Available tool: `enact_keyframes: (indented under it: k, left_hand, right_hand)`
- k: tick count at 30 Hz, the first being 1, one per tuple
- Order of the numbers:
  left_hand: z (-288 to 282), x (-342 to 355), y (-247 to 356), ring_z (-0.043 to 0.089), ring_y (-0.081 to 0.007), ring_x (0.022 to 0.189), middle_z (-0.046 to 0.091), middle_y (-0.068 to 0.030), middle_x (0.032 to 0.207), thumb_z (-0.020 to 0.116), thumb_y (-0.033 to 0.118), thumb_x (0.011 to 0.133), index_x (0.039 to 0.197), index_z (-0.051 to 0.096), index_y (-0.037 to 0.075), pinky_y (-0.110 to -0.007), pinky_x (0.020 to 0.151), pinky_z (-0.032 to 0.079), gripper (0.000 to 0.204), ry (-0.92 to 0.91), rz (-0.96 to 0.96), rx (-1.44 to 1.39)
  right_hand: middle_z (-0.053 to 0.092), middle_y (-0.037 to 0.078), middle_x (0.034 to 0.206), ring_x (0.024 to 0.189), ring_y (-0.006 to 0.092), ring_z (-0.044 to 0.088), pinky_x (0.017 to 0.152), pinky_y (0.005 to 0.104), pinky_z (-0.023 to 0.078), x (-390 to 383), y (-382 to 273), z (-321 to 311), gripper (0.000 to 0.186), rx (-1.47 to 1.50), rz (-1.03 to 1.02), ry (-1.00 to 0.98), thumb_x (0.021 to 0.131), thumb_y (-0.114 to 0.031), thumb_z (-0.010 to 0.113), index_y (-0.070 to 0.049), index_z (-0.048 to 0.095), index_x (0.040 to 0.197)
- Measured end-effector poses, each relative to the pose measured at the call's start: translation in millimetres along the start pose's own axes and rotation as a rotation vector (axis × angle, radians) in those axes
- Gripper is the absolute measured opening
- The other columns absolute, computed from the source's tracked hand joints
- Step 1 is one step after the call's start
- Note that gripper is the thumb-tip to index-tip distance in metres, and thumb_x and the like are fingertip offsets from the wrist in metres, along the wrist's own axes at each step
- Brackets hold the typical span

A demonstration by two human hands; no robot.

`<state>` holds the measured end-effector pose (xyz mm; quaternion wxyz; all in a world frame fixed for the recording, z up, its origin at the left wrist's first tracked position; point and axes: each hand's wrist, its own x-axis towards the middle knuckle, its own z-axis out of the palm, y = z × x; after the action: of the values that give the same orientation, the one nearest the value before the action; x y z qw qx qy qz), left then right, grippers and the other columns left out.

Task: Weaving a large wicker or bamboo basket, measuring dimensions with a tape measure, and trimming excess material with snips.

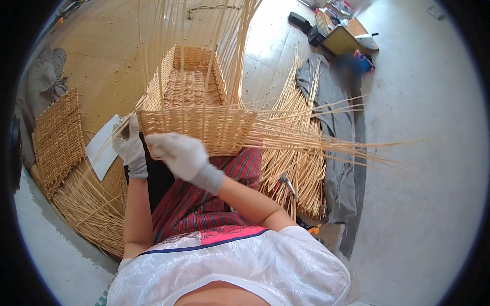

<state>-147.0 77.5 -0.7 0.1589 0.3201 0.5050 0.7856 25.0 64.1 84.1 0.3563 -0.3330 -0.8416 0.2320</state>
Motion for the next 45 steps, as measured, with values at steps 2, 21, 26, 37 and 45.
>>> enact_keyframes:
  k: [2,21,26,37,45]
  left_hand:
    - [3,-2,1,0.047,-0.0044,0.074,0.057,0.0025,0.086,0.071,0.003,0.092,0.093,0.061,0.003,-0.021,0.068,0.045,0.010,-0.022,0.098,-0.027]
    - [33,22,-5,0.053,-0.0163,0.109,0.054,-0.0052,0.111,0.075,0.022,0.092,0.097,0.056,0.008,-0.034,0.098,0.043,0.024,-0.340,0.122,0.200]
    - [38,16,3,0.053,-0.0132,0.088,0.054,-0.0027,0.106,0.077,0.015,0.089,0.101,0.058,0.006,-0.029,0.081,0.047,0.024,-0.139,-0.095,0.152]
    - [78,-49,52,0.061,-0.0309,0.101,0.052,-0.0202,0.128,0.070,0.028,0.088,0.150,0.039,0.020,-0.043,0.084,0.049,0.070,-0.626,0.540,1.014]
    - [82,-44,56,0.062,-0.0280,0.098,0.049,-0.0205,0.132,0.067,0.027,0.090,0.145,0.049,0.025,-0.041,0.076,0.050,0.058,-0.765,0.391,1.160]
  right_hand:
    - [0.073,0.006,0.094,0.089,0.0244,0.070,0.076,0.0361,0.056,10,-14,27,0.030,0.084,0.040,-0.099,0.086,-0.020,0.071,-0.021,0.071,0.116]
    - [0.073,0.016,0.102,0.079,0.0238,0.071,0.066,0.0313,0.055,119,16,-1,0.052,-0.487,-0.241,0.505,0.091,-0.002,0.065,-0.002,0.050,0.140]
    - [0.071,0.015,0.105,0.076,0.0186,0.067,0.068,0.0305,0.054,72,48,-11,0.057,0.372,-0.020,0.504,0.095,-0.003,0.056,-0.005,0.035,0.148]
    - [0.071,0.011,0.103,0.079,0.0189,0.069,0.068,0.0343,0.055,70,76,-68,0.020,-0.238,-0.178,0.414,0.093,0.001,0.059,-0.007,0.074,0.103]
    - [0.066,0.014,0.121,0.099,0.0176,0.068,0.083,0.0293,0.055,88,29,-47,0.042,0.201,-0.113,0.588,0.094,-0.002,0.061,-0.001,0.055,0.136]
